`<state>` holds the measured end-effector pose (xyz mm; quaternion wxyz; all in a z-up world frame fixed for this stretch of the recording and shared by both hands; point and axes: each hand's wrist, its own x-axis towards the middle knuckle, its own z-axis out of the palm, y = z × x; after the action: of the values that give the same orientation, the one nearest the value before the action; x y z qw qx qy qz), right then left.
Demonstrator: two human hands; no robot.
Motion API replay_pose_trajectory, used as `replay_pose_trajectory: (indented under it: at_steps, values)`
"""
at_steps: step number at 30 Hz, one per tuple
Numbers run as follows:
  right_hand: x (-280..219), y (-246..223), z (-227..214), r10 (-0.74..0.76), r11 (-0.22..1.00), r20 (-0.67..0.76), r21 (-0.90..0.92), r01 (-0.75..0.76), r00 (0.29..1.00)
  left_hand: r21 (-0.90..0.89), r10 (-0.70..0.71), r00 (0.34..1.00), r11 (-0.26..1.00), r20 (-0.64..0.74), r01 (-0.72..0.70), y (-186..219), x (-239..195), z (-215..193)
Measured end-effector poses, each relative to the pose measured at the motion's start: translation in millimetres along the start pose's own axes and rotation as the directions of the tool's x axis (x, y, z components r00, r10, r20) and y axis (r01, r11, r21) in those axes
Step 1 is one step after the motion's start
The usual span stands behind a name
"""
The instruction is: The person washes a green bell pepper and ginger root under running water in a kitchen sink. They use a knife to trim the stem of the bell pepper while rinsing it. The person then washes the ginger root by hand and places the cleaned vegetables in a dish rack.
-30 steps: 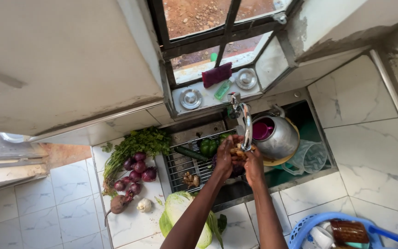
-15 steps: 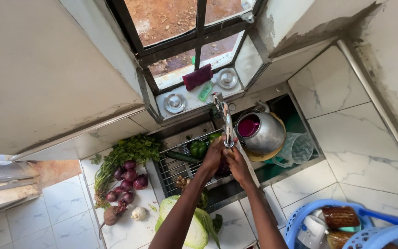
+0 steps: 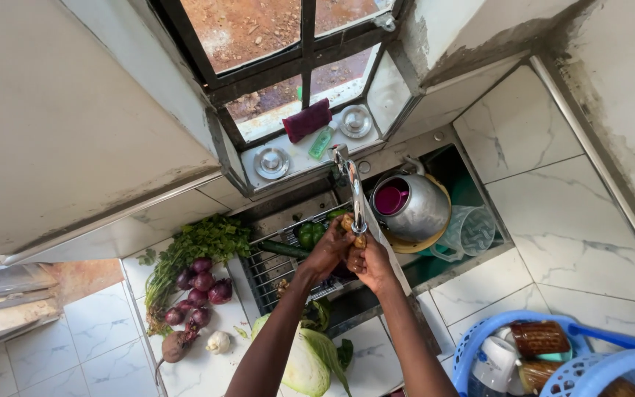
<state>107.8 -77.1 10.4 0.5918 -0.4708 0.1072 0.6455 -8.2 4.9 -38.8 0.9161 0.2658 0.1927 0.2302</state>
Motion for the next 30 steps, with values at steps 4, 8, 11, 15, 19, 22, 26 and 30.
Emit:
replay_pose_trajectory:
  at_steps: [4, 8, 11, 15, 19, 22, 26, 30]
  values:
    - [2, 2, -7, -0.058, 0.992, -0.139, -0.117, 0.042, 0.989, 0.186, 0.039, 0.999, 0.982, 0.001, -0.039, 24, -17, 38]
    - [1, 6, -8, -0.122, 0.953, -0.18, -0.296, 0.064, 0.976, 0.499, 0.035, 0.977, 0.863, -0.212, 0.077, 49, -29, 84]
    - [-57, -14, 61, -0.178, 0.927, -0.253, -0.368, 0.076, 0.951, 0.724, 0.08, 0.938, 0.659, -0.336, 0.203, 38, -21, 86]
    - [-43, 2, 33, -0.116, 0.93, -0.178, -0.365, 0.044, 0.977, 0.718, 0.148, 0.902, 0.663, -0.406, 0.214, 20, -7, 70]
    - [-77, -4, 70, -0.188, 0.832, -0.008, -0.532, 0.155, 0.982, 0.608, 0.239, 0.841, 0.784, -0.486, 0.128, 7, 4, 40]
    - [-51, 14, 41, -0.41, 0.652, 0.003, -0.698, 0.296, 0.912, 0.497, 0.207, 0.864, 0.866, -0.459, 0.057, -4, 15, 26]
    - [-22, 1, 9, -0.074, 0.986, 0.005, -0.151, 0.074, 0.997, 0.045, -0.001, 0.924, 0.999, -0.382, 0.019, 14, 7, 31]
    - [-21, -13, 2, 0.109, 0.994, 0.154, 0.007, -0.111, 0.982, -0.065, -0.064, 0.976, 0.997, -0.208, 0.051, 22, -1, 29]
